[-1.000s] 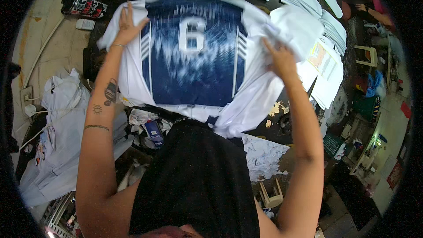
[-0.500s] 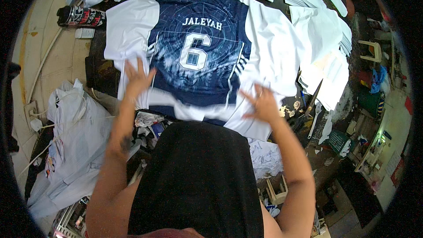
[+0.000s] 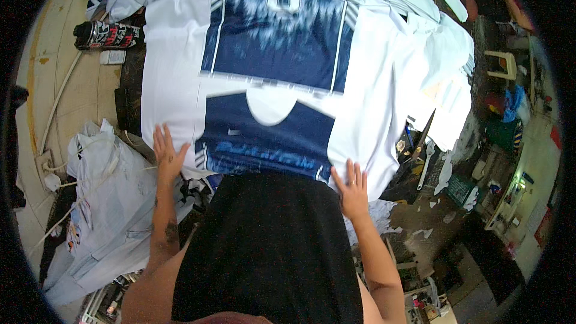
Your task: The person repeatedly cuts white fabric pieces from printed t-shirts using shears, then folds and stacks the cut pieces on the table. The person also handles and folds a white paper or plastic sheet multiple times during the process.
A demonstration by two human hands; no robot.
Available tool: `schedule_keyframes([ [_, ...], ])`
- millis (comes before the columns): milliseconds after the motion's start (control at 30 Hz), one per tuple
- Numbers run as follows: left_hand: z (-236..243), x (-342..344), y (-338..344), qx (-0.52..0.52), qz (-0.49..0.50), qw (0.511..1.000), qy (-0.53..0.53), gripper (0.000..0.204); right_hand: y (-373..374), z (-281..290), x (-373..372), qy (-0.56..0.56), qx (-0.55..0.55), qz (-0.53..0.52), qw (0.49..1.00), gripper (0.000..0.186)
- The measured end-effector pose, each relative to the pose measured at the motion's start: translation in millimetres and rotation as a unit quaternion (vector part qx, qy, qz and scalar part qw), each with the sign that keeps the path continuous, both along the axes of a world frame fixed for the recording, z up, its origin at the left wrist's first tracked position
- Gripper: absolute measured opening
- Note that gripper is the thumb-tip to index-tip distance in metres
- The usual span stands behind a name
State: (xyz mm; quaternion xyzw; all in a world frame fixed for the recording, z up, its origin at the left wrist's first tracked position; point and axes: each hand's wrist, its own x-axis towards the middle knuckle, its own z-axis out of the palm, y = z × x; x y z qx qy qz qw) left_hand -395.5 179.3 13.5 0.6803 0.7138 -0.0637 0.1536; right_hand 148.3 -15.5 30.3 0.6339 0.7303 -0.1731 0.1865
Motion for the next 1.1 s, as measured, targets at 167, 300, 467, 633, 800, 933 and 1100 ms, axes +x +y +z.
schedule_keyframes([
  [167, -20.6, 23.6, -37.8, -0.064, 0.090, 0.992, 0.066, 0.103, -14.2, -2.9, -8.4, 0.063, -0.002, 0.014, 0.998, 0.068],
  [300, -66.8, 70.2, 86.0, -0.004, -0.071, 0.997, -0.001, 0.114, 135.0, -27.1, 25.5, 0.069, -0.051, 0.110, 0.990, 0.085],
  [467, -39.1, 49.5, 355.3, 0.241, -0.236, 0.939, -0.070, 0.089, 358.4, 7.8, 140.2, -0.049, 0.118, 0.090, 0.988, 0.088],
  [633, 26.2, 84.2, 387.6, 0.166, -0.179, 0.956, -0.161, 0.053, 359.2, 30.9, 127.8, 0.239, 0.211, 0.036, 0.947, 0.063],
  [800, -21.3, 112.6, 213.2, 0.010, -0.070, 0.997, -0.007, 0.068, 172.4, 2.4, 57.3, 0.054, 0.089, -0.015, 0.995, 0.071],
  [933, -47.5, 38.0, 106.4, 0.319, -0.146, 0.934, -0.073, 0.064, 44.6, 19.1, 83.5, 0.215, 0.185, -0.039, 0.958, 0.045],
  [1100, -25.7, 9.5, 63.7, 0.200, -0.125, 0.972, 0.002, 0.059, -9.1, 24.3, 98.5, 0.133, 0.149, -0.051, 0.979, 0.043],
])
